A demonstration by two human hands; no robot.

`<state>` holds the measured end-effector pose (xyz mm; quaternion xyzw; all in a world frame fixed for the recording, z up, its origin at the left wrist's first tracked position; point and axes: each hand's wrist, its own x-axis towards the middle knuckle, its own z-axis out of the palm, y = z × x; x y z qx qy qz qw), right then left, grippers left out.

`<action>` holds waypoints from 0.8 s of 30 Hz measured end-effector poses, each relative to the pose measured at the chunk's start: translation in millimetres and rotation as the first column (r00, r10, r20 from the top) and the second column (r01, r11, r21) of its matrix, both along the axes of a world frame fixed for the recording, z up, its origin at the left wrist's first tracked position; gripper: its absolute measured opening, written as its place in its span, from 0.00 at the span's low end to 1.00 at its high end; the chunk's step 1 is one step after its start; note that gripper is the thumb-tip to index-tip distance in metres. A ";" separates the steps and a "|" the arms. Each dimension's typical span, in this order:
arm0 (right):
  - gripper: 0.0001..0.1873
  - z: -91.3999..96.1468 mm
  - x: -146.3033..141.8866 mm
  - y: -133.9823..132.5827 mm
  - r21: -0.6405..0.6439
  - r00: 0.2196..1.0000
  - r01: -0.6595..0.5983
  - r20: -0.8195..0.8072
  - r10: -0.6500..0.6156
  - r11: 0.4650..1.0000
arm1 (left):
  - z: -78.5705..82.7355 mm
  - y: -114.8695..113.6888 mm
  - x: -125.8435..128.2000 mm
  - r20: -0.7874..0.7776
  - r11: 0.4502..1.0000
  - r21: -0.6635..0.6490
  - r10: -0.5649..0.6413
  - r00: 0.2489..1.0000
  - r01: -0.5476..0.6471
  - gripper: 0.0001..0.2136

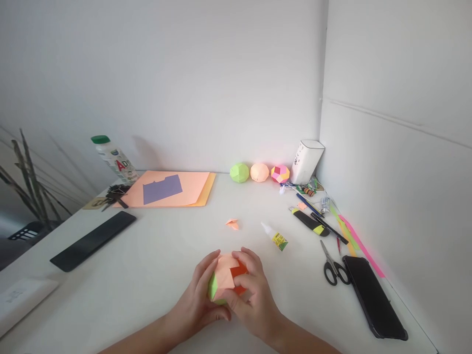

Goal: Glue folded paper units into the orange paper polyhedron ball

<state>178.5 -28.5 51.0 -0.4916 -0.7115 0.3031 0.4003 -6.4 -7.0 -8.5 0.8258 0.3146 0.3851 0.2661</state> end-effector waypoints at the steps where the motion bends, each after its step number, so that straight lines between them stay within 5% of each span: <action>1: 0.12 -0.4 -0.1 -0.3 -0.008 1.000 0.002 0.005 -0.001 1.000 | -0.4 -1.0 0.2 -0.010 1.000 -0.005 -0.019 1.000 0.019 0.47; 5: 0.14 0.6 6.1 0.5 0.105 0.989 -0.082 0.127 0.069 0.991 | 0.7 2.5 -1.4 0.074 0.989 -0.115 -0.090 0.993 0.098 0.47; 10: 0.11 7.7 17.5 2.9 0.285 0.913 -0.271 0.378 0.152 0.920 | 8.3 15.7 -6.1 0.198 0.935 -0.234 -0.222 0.955 0.266 0.44; 24: 0.12 2.1 23.6 12.7 0.294 0.871 -0.313 0.468 0.149 0.903 | 17.7 17.5 -8.5 0.007 0.991 -0.108 -0.072 0.997 0.072 0.46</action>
